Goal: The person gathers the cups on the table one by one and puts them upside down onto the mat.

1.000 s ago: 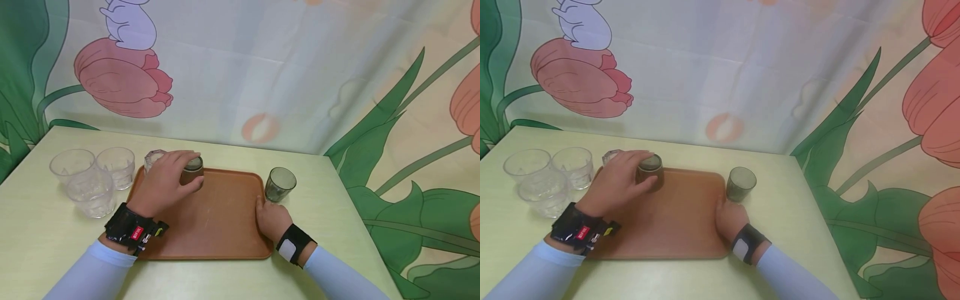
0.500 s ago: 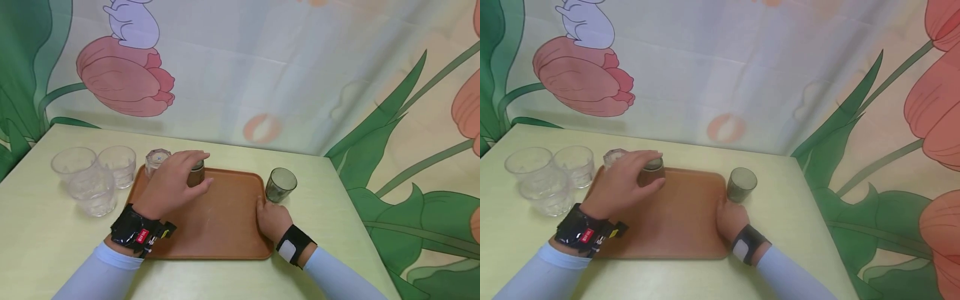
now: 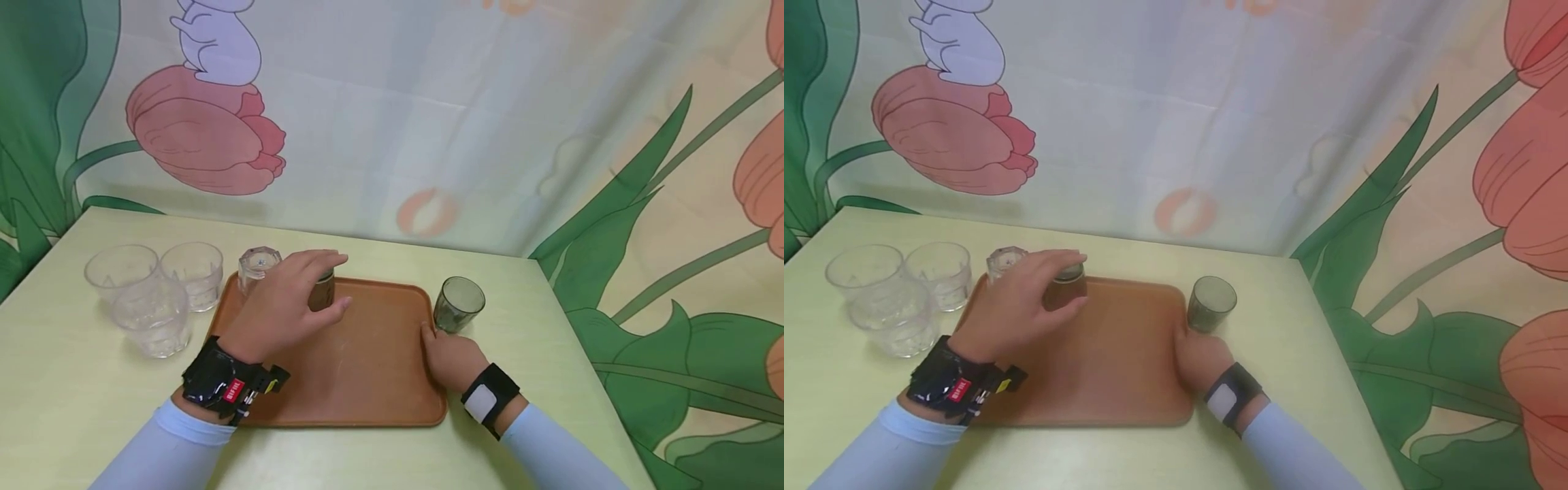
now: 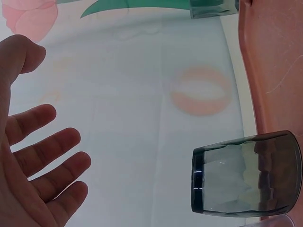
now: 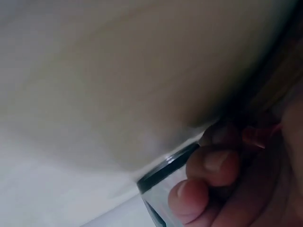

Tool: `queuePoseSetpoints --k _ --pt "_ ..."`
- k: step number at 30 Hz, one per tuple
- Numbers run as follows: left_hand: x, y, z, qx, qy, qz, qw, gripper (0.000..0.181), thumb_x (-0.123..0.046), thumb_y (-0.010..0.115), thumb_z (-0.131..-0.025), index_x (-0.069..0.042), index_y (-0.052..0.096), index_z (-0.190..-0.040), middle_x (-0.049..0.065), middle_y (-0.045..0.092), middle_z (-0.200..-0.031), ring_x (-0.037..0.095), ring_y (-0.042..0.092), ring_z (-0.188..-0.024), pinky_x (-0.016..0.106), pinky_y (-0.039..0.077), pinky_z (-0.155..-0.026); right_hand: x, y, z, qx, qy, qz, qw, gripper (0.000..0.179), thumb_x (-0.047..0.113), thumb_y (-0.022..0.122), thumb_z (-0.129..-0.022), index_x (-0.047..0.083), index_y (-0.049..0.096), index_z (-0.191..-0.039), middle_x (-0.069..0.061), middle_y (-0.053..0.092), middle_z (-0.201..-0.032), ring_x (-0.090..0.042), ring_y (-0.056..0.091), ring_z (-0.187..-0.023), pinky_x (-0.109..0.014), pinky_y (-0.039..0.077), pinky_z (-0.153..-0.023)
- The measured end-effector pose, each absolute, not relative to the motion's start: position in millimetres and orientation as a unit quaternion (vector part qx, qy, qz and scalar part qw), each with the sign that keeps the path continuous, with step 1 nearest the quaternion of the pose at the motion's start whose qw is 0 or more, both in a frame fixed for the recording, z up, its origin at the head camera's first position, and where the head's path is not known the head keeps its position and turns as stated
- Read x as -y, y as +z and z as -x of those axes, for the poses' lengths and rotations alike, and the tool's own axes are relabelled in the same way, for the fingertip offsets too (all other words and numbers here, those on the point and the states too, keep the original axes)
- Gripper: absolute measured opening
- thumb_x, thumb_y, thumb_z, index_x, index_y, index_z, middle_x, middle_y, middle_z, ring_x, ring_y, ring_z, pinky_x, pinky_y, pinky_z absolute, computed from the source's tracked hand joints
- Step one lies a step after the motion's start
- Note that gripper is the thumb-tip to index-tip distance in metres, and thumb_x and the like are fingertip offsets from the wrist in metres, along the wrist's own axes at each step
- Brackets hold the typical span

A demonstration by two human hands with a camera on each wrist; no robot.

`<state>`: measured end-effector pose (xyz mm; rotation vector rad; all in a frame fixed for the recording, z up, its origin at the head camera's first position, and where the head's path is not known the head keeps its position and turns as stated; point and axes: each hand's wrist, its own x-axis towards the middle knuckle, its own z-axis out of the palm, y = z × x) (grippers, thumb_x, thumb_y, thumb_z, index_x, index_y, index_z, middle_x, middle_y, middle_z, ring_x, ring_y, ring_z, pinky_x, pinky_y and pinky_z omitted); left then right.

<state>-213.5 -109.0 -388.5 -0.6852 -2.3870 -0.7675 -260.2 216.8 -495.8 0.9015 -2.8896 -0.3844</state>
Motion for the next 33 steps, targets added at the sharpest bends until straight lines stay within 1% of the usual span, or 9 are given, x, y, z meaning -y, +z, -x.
queuePoseSetpoints --k 4,7,9,11,15,20,22,27,33 --pt "108 -390 214 0.886 -0.281 0.254 0.269 0.059 -0.044 0.072 -0.087 -0.012 0.06 -0.135 0.008 0.062 -0.135 0.026 0.056 -0.127 0.046 0.048 -0.106 -215 -484 255 0.944 -0.111 -0.298 0.089 0.02 0.014 0.052 -0.099 0.003 0.059 -0.114 -0.006 0.053 -0.068 -0.023 0.052 -0.048 -0.04 0.044 -0.039" --pt "108 -391 214 0.885 -0.278 0.256 0.272 0.06 -0.045 0.072 -0.087 -0.013 0.06 -0.136 0.007 0.062 -0.135 0.026 0.056 -0.127 0.046 0.048 -0.106 -211 -469 252 0.944 -0.088 -0.292 0.123 0.016 0.016 0.057 -0.098 0.005 0.062 -0.109 -0.008 0.057 -0.076 -0.024 0.057 -0.053 -0.04 0.047 -0.042" --pt "108 -391 214 0.884 -0.278 0.258 0.274 0.059 -0.044 0.072 -0.087 -0.013 0.06 -0.135 0.008 0.062 -0.135 0.026 0.056 -0.127 0.046 0.048 -0.106 -208 -459 253 0.943 -0.07 -0.293 0.143 0.023 0.018 0.06 -0.096 0.005 0.063 -0.115 -0.008 0.059 -0.082 -0.023 0.059 -0.06 -0.039 0.051 -0.047" --pt "108 -391 213 0.883 -0.277 0.259 0.276 0.059 -0.044 0.071 -0.087 -0.013 0.06 -0.136 0.008 0.062 -0.135 0.026 0.056 -0.127 0.046 0.048 -0.105 -205 -450 255 0.94 -0.047 -0.298 0.159 0.032 0.02 0.063 -0.094 0.005 0.063 -0.123 -0.009 0.061 -0.089 -0.023 0.061 -0.069 -0.039 0.054 -0.055" --pt "109 -389 213 0.881 -0.278 0.263 0.278 0.059 -0.043 0.071 -0.087 -0.012 0.059 -0.136 0.008 0.062 -0.135 0.027 0.056 -0.127 0.046 0.048 -0.106 -200 -433 257 0.929 0.014 -0.319 0.186 0.039 0.021 0.064 -0.092 0.004 0.059 -0.128 -0.01 0.061 -0.099 -0.025 0.061 -0.085 -0.04 0.056 -0.072" --pt "110 -388 213 0.877 -0.283 0.27 0.279 0.06 -0.041 0.072 -0.087 -0.01 0.058 -0.137 0.01 0.061 -0.135 0.027 0.056 -0.128 0.047 0.047 -0.107 -192 -418 258 0.907 0.087 -0.349 0.22 0.045 0.026 0.061 -0.095 0.004 0.054 -0.133 -0.012 0.061 -0.118 -0.028 0.06 -0.109 -0.041 0.052 -0.096" --pt "110 -388 214 0.876 -0.283 0.272 0.281 0.06 -0.04 0.072 -0.087 -0.01 0.058 -0.137 0.01 0.061 -0.136 0.027 0.056 -0.128 0.046 0.047 -0.107 -189 -413 257 0.897 0.113 -0.361 0.229 0.047 0.029 0.06 -0.096 0.003 0.053 -0.135 -0.013 0.06 -0.124 -0.029 0.058 -0.115 -0.042 0.049 -0.101" --pt "110 -387 211 0.871 -0.286 0.28 0.284 0.061 -0.042 0.071 -0.088 -0.01 0.058 -0.138 0.01 0.06 -0.137 0.026 0.055 -0.13 0.046 0.047 -0.107 -178 -399 249 0.873 0.162 -0.39 0.243 0.054 0.034 0.061 -0.097 0.003 0.05 -0.14 -0.016 0.056 -0.133 -0.031 0.053 -0.126 -0.043 0.045 -0.108" --pt "107 -380 204 0.864 -0.294 0.287 0.29 0.064 -0.042 0.072 -0.087 -0.011 0.057 -0.14 0.009 0.059 -0.14 0.026 0.054 -0.13 0.047 0.047 -0.107 -166 -382 238 0.846 0.204 -0.414 0.265 0.055 0.038 0.058 -0.099 0.005 0.048 -0.142 -0.016 0.054 -0.136 -0.03 0.05 -0.129 -0.043 0.044 -0.11"
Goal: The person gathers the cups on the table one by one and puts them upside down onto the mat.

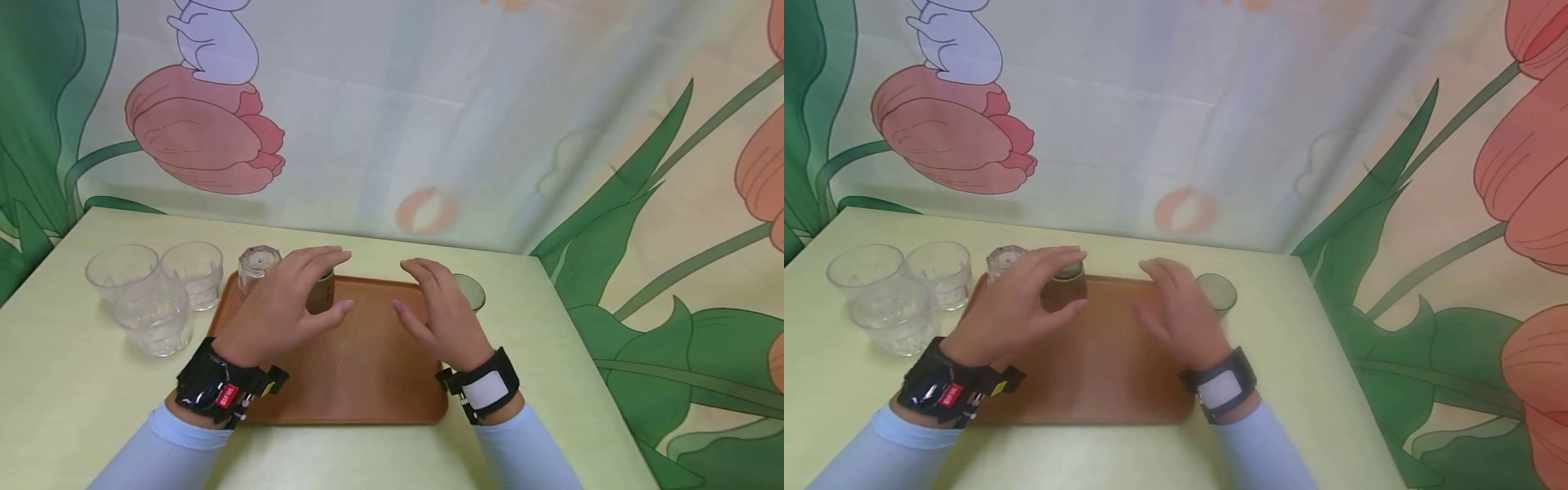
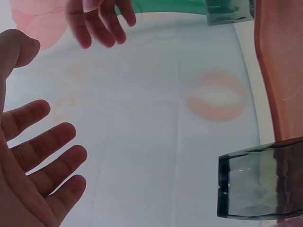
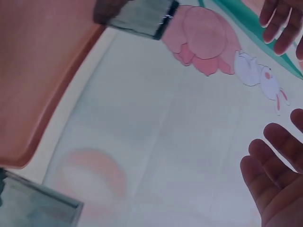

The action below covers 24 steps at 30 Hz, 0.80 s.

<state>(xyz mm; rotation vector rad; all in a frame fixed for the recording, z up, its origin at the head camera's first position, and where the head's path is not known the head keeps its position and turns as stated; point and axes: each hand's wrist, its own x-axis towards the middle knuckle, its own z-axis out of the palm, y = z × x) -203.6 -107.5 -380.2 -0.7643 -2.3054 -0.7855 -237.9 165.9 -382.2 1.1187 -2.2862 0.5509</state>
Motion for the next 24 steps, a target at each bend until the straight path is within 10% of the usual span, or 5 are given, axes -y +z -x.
queuePoseSetpoints --k 24 --pt "104 -361 188 0.827 -0.298 0.342 0.331 0.063 -0.044 0.069 -0.088 -0.009 0.058 -0.138 0.011 0.059 -0.139 0.028 0.056 -0.129 0.047 0.048 -0.105 -141 -366 227 0.768 0.274 -0.484 0.318 0.049 0.038 0.055 -0.099 0.003 0.055 -0.134 -0.018 0.055 -0.134 -0.033 0.052 -0.13 -0.044 0.044 -0.11"
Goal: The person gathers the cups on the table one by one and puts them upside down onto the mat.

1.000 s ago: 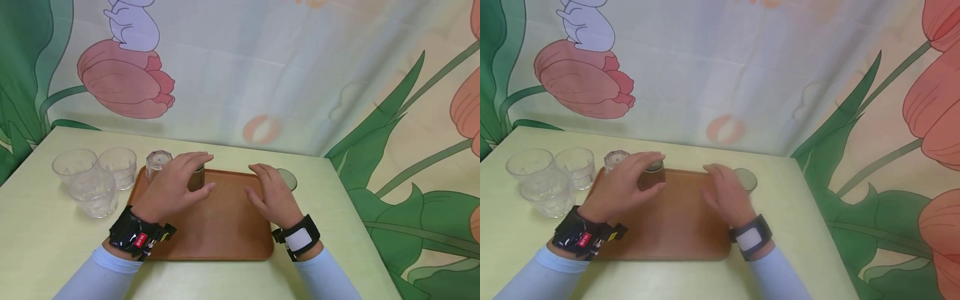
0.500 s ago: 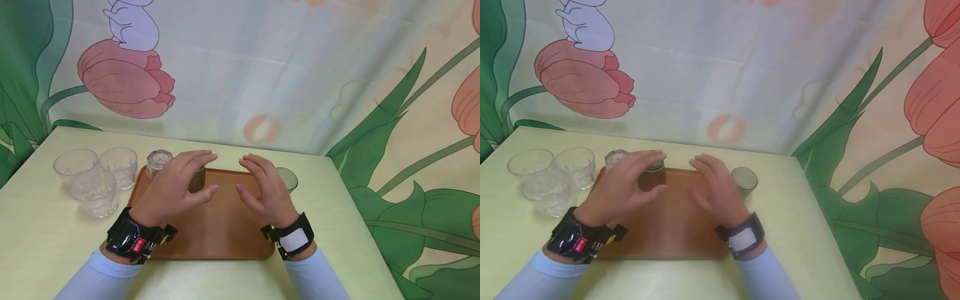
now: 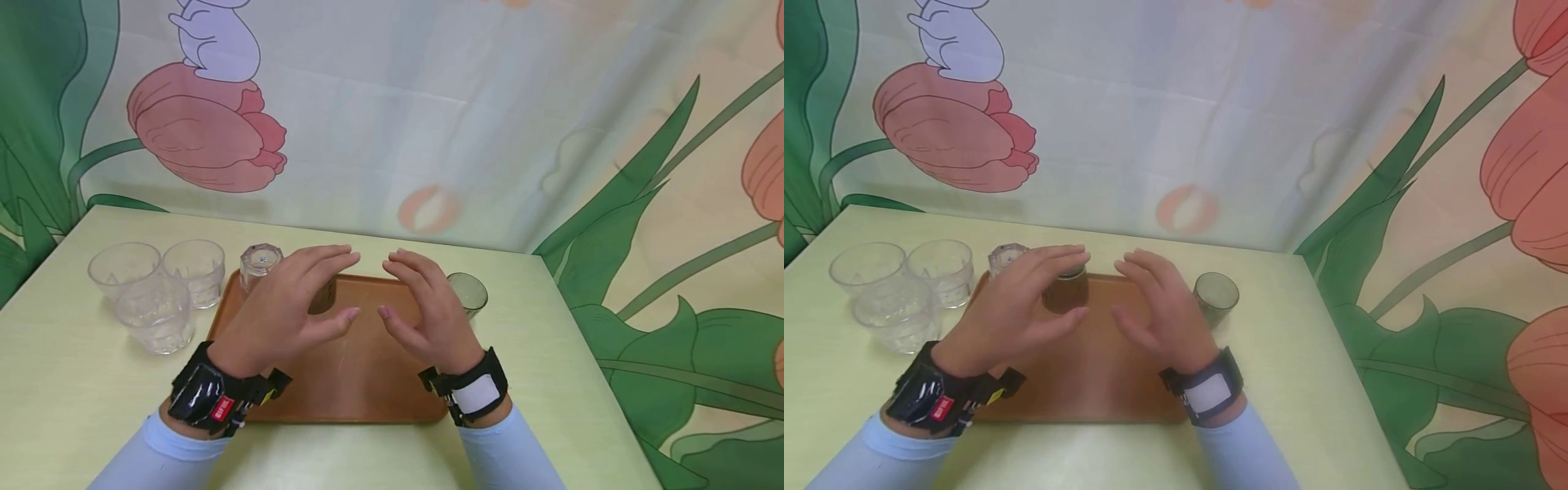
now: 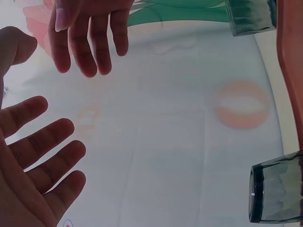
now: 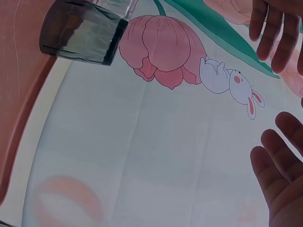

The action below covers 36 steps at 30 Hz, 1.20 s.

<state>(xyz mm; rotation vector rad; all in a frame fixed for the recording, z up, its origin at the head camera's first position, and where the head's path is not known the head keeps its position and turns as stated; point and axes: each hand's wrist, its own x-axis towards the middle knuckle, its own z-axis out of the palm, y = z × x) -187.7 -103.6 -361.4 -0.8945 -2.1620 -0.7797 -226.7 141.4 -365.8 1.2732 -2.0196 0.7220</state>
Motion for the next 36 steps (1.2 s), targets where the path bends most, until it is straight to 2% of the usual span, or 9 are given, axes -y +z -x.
queuePoseSetpoints --k 15,23,36 --pt "101 -357 183 0.836 -0.285 0.338 0.326 0.063 -0.042 0.071 -0.086 -0.008 0.059 -0.138 0.012 0.059 -0.138 0.029 0.055 -0.129 0.049 0.048 -0.105 -139 -369 229 0.762 0.271 -0.491 0.324 0.047 0.031 0.06 -0.096 0.002 0.056 -0.133 -0.019 0.057 -0.131 -0.033 0.055 -0.125 -0.042 0.046 -0.108" --pt "101 -357 183 0.84 -0.275 0.336 0.325 0.063 -0.043 0.071 -0.086 -0.008 0.059 -0.137 0.012 0.059 -0.138 0.029 0.055 -0.128 0.049 0.049 -0.104 -147 -374 234 0.795 0.245 -0.461 0.308 0.05 0.04 0.053 -0.1 0.004 0.056 -0.134 -0.018 0.056 -0.132 -0.032 0.053 -0.127 -0.042 0.047 -0.108" --pt "100 -360 188 0.848 -0.267 0.33 0.316 0.063 -0.044 0.072 -0.086 -0.009 0.06 -0.136 0.011 0.06 -0.138 0.029 0.056 -0.127 0.049 0.049 -0.104 -168 -384 251 0.838 0.19 -0.421 0.29 0.052 0.032 0.068 -0.092 0.003 0.058 -0.133 -0.019 0.058 -0.13 -0.035 0.054 -0.125 -0.047 0.047 -0.106"
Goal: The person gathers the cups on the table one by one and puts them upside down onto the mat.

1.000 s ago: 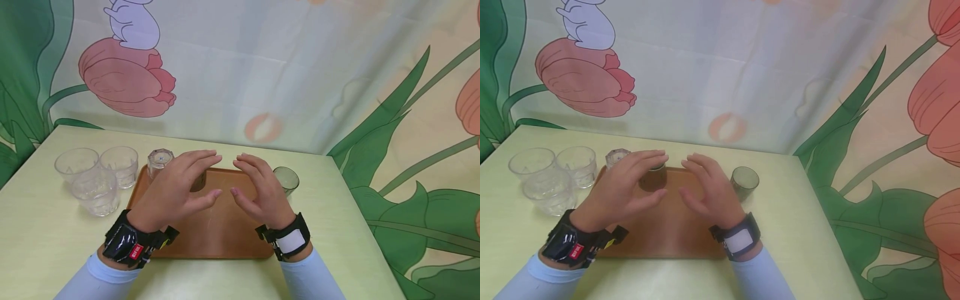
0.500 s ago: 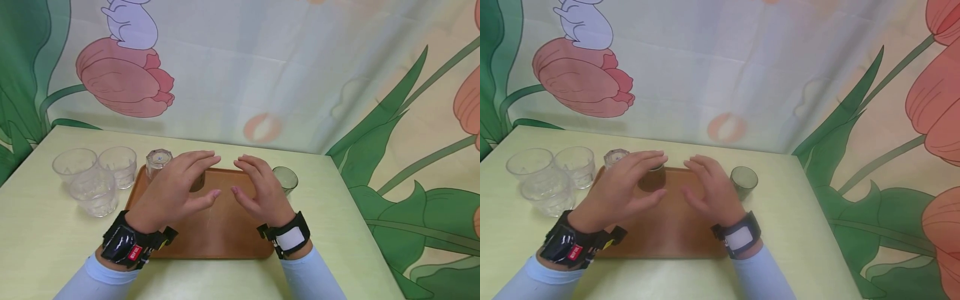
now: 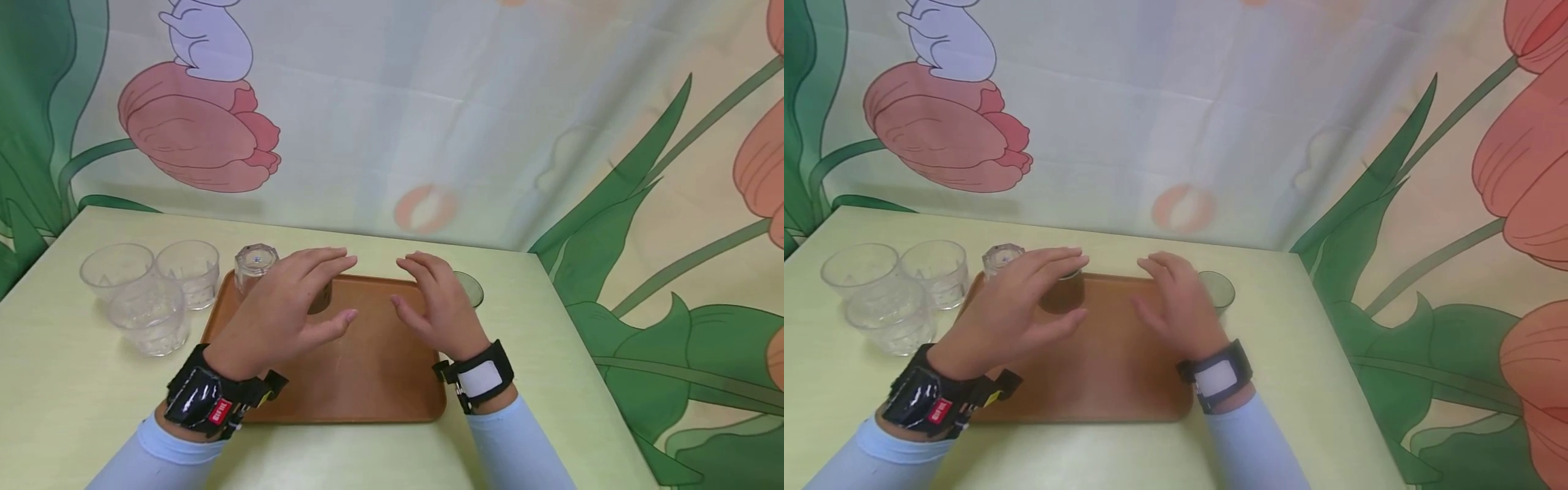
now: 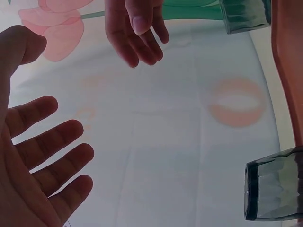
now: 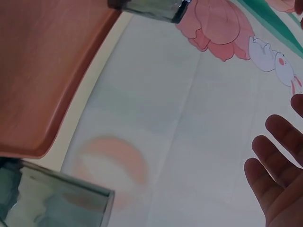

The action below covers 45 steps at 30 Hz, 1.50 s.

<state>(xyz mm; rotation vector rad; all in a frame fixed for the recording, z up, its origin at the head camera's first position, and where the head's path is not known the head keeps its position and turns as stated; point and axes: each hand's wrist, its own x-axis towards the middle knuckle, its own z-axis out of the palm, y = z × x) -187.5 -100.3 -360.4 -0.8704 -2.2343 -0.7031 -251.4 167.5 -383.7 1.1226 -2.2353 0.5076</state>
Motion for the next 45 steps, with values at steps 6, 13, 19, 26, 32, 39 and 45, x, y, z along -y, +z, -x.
queuePoseSetpoints --k 6,13,19,26,32,39,45 --pt "102 -362 188 0.851 -0.267 0.326 0.312 0.063 -0.043 0.073 -0.085 -0.008 0.06 -0.136 0.01 0.059 -0.138 0.029 0.056 -0.127 0.05 0.048 -0.104 -177 -393 264 0.856 0.166 -0.4 0.282 0.055 0.033 0.069 -0.091 0.003 0.057 -0.135 -0.018 0.058 -0.131 -0.034 0.054 -0.126 -0.047 0.047 -0.107" --pt "102 -365 189 0.852 -0.27 0.325 0.311 0.062 -0.044 0.071 -0.086 -0.009 0.059 -0.137 0.01 0.06 -0.137 0.028 0.056 -0.127 0.049 0.048 -0.104 -186 -402 274 0.881 0.142 -0.372 0.256 0.059 0.036 0.067 -0.093 0.003 0.054 -0.14 -0.019 0.056 -0.134 -0.035 0.051 -0.13 -0.048 0.045 -0.109" --pt "102 -366 189 0.851 -0.272 0.325 0.309 0.061 -0.043 0.071 -0.086 -0.009 0.06 -0.136 0.011 0.06 -0.137 0.029 0.057 -0.125 0.049 0.048 -0.104 -192 -408 282 0.894 0.123 -0.35 0.25 0.056 0.038 0.065 -0.094 0.005 0.056 -0.138 -0.018 0.058 -0.133 -0.036 0.053 -0.128 -0.052 0.048 -0.104" --pt "103 -368 189 0.856 -0.27 0.319 0.305 0.061 -0.043 0.071 -0.086 -0.01 0.06 -0.136 0.01 0.06 -0.137 0.028 0.056 -0.125 0.048 0.047 -0.105 -199 -415 288 0.911 0.102 -0.327 0.23 0.055 0.037 0.064 -0.095 0.005 0.056 -0.139 -0.017 0.057 -0.134 -0.035 0.051 -0.13 -0.05 0.046 -0.107" --pt "102 -368 189 0.858 -0.271 0.319 0.299 0.061 -0.042 0.072 -0.086 -0.01 0.06 -0.136 0.01 0.06 -0.136 0.027 0.056 -0.126 0.048 0.047 -0.106 -204 -417 291 0.918 0.099 -0.315 0.22 0.056 0.038 0.065 -0.095 0.004 0.056 -0.138 -0.018 0.058 -0.132 -0.036 0.053 -0.128 -0.051 0.045 -0.107" --pt "103 -370 190 0.861 -0.265 0.319 0.294 0.061 -0.043 0.072 -0.086 -0.01 0.06 -0.136 0.009 0.06 -0.137 0.027 0.056 -0.126 0.048 0.047 -0.106 -209 -422 296 0.924 0.089 -0.303 0.217 0.055 0.038 0.067 -0.093 0.005 0.057 -0.137 -0.017 0.059 -0.13 -0.036 0.053 -0.126 -0.052 0.046 -0.106" --pt "100 -369 193 0.858 -0.266 0.327 0.294 0.059 -0.043 0.07 -0.088 -0.01 0.06 -0.136 0.009 0.06 -0.136 0.026 0.056 -0.125 0.047 0.047 -0.106 -219 -428 300 0.928 0.091 -0.288 0.217 0.054 0.036 0.066 -0.093 0.005 0.058 -0.136 -0.018 0.06 -0.129 -0.038 0.053 -0.127 -0.055 0.046 -0.105"
